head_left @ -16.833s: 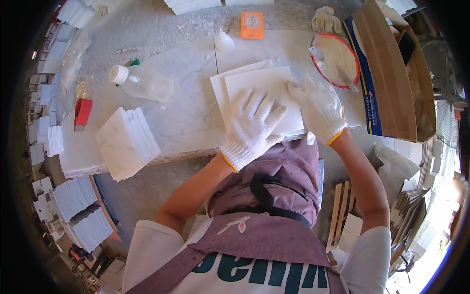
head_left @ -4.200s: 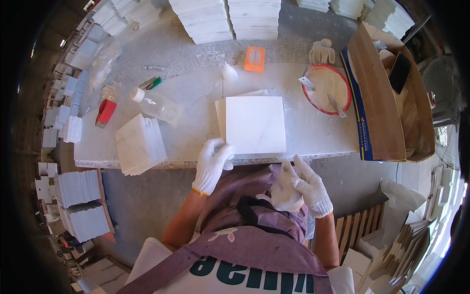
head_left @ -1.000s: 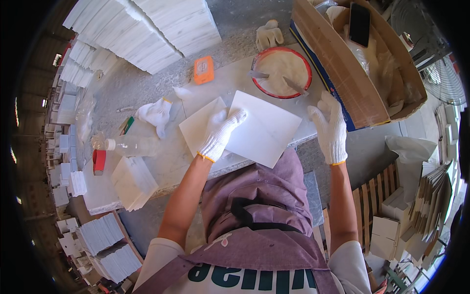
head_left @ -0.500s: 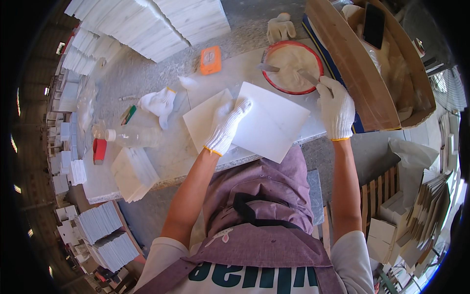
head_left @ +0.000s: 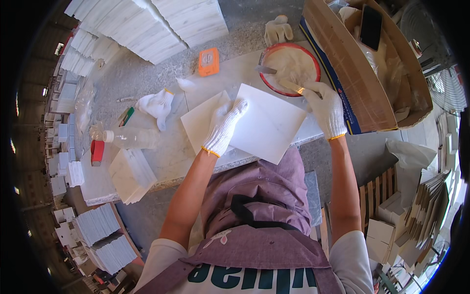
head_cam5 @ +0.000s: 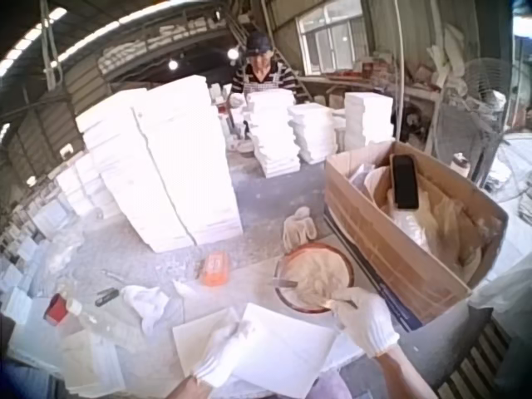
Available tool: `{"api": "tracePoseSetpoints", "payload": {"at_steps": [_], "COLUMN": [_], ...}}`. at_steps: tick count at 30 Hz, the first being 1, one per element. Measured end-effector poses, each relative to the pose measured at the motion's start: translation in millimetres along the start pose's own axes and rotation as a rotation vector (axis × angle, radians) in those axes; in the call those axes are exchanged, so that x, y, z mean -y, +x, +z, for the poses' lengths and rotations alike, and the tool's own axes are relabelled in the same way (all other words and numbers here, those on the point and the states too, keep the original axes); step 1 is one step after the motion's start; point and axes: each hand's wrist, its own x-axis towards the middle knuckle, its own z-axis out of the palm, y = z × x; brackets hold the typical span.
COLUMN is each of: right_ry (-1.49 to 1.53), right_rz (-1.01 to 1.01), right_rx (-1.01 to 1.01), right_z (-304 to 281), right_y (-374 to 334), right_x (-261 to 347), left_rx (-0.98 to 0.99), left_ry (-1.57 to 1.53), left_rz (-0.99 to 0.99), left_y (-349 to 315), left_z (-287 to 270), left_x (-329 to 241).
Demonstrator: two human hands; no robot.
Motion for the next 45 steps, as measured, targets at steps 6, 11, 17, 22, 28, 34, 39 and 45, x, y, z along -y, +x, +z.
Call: {"api": "tracePoseSetpoints", "payload": {"at_steps": [6,11,17,22,28,34,39,45], "right_ry": [-0.005,0.119,0.263,0.320,0.232,0.252,0.261,0.241], "right_rz": [0.016,0.022,0.098,0.122,0.109,0.120,0.119,0.104], "right_rx": [0.053,0.018,-0.014,0.020,0.133,0.134,0.123,0.108], "right_z": [4,4,-13,-20,-16,-10,-7,-4], "right_y": [7,6,-3,-10,-13,-13,-15,-17], "right_x": [-8,-15,-6,10,15,14,16,17], "left_rx": [-0.018,-0.032,-0.035,-0.032,-0.036,0.003,0.020,0.006], "left_ry": [0.032,0.018,0.055,0.087,0.071,0.058,0.044,0.039], "left_rz": [0.000,-0.011,-0.053,-0.102,-0.119,-0.128,-0.118,-0.078], "left_y": [5,9,14,12,13,16,19,17], "left_z": [-1,-2,-4,-1,1,-2,-4,-1], "left_x": [2,4,3,-9,-9,-7,-2,-2]}}
